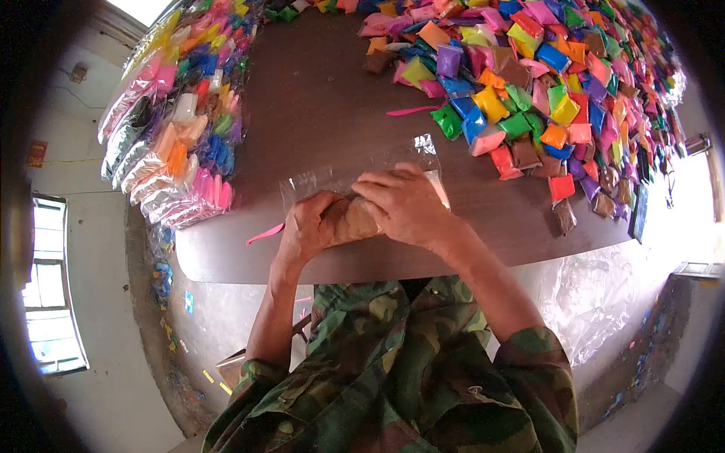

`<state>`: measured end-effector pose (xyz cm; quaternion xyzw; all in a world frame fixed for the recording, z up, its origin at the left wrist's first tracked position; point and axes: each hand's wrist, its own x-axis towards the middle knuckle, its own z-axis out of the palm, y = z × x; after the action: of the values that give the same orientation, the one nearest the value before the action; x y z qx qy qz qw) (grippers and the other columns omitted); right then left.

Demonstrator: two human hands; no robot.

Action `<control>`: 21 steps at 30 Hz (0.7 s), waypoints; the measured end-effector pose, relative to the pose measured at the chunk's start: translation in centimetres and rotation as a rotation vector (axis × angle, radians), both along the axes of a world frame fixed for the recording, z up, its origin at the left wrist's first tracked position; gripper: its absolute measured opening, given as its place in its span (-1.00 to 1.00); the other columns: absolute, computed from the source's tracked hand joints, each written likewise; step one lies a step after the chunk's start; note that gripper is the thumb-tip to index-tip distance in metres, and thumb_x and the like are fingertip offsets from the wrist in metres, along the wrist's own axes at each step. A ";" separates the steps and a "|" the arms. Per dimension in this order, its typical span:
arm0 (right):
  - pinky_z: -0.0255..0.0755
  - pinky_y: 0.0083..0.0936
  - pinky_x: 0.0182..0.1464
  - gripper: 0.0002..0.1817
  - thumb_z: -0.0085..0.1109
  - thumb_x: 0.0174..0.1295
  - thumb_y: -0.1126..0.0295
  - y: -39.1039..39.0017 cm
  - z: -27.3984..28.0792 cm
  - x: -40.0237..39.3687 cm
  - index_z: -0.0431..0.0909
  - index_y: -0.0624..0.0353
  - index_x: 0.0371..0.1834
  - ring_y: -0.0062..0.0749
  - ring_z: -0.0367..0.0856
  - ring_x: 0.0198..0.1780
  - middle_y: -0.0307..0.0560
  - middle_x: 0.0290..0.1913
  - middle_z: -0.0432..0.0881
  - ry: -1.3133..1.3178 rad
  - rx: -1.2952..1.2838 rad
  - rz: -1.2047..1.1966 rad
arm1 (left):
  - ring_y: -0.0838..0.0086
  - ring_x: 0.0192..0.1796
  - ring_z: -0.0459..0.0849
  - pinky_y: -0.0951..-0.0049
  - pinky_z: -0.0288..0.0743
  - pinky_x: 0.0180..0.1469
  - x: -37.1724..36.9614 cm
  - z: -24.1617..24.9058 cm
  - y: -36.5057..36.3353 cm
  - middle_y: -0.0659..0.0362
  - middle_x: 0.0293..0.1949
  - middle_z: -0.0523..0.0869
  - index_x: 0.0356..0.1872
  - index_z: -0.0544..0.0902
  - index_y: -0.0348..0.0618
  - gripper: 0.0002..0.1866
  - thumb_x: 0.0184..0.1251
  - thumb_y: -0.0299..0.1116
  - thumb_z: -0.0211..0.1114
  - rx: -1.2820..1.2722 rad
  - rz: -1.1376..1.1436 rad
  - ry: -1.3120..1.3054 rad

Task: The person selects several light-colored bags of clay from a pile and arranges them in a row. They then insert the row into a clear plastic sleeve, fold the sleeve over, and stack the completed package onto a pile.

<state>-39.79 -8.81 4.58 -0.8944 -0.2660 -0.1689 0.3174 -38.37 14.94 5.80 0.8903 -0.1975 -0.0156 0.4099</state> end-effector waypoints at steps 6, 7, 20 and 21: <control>0.46 -0.09 0.40 -0.82 0.32 0.44 0.31 0.7 -1.0 0.0 0.76 0.10 -0.01 -0.11 0.80 0.08 -0.08 -0.08 0.84 0.149 -0.050 0.033 | -0.02 -0.11 0.87 0.14 0.68 -0.06 0.1 -0.9 0.5 -0.15 -0.17 0.84 -0.08 0.79 -0.34 -0.88 0.46 -0.54 0.39 0.017 -0.014 -0.077; 0.47 -0.09 0.38 -0.83 0.32 0.44 0.32 0.8 -1.0 0.1 0.76 0.10 -0.03 -0.10 0.80 0.07 -0.07 -0.11 0.84 0.169 -0.052 0.031 | -0.02 -0.11 0.87 0.15 0.68 -0.06 0.2 -0.9 0.5 -0.16 -0.16 0.83 -0.07 0.79 -0.34 -0.88 0.45 -0.56 0.39 0.008 -0.022 -0.074; 0.47 -0.10 0.40 -0.82 0.29 0.36 0.41 1.0 -0.6 0.0 0.77 0.09 -0.03 -0.14 0.83 0.04 -0.09 -0.13 0.84 0.133 -0.055 0.014 | -0.03 -0.02 0.83 0.09 0.69 0.05 -0.7 -1.1 2.5 -0.08 -0.12 0.86 -0.01 0.82 -0.29 -0.84 0.50 -0.51 0.40 0.077 -0.038 -0.189; 0.44 -0.07 0.44 -0.80 0.30 0.35 0.41 1.0 -0.7 -0.1 0.77 0.09 -0.01 -0.15 0.81 0.08 -0.10 -0.08 0.83 0.099 -0.060 0.011 | -0.04 -0.03 0.83 0.09 0.68 0.06 -0.9 -0.5 2.3 -0.08 -0.12 0.86 -0.01 0.82 -0.29 -0.84 0.50 -0.50 0.41 0.075 -0.031 -0.164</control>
<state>-39.93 -7.80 3.89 -0.9094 -0.2597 -0.1147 0.3039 -39.24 17.25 5.26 0.9002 -0.2435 0.0437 0.3584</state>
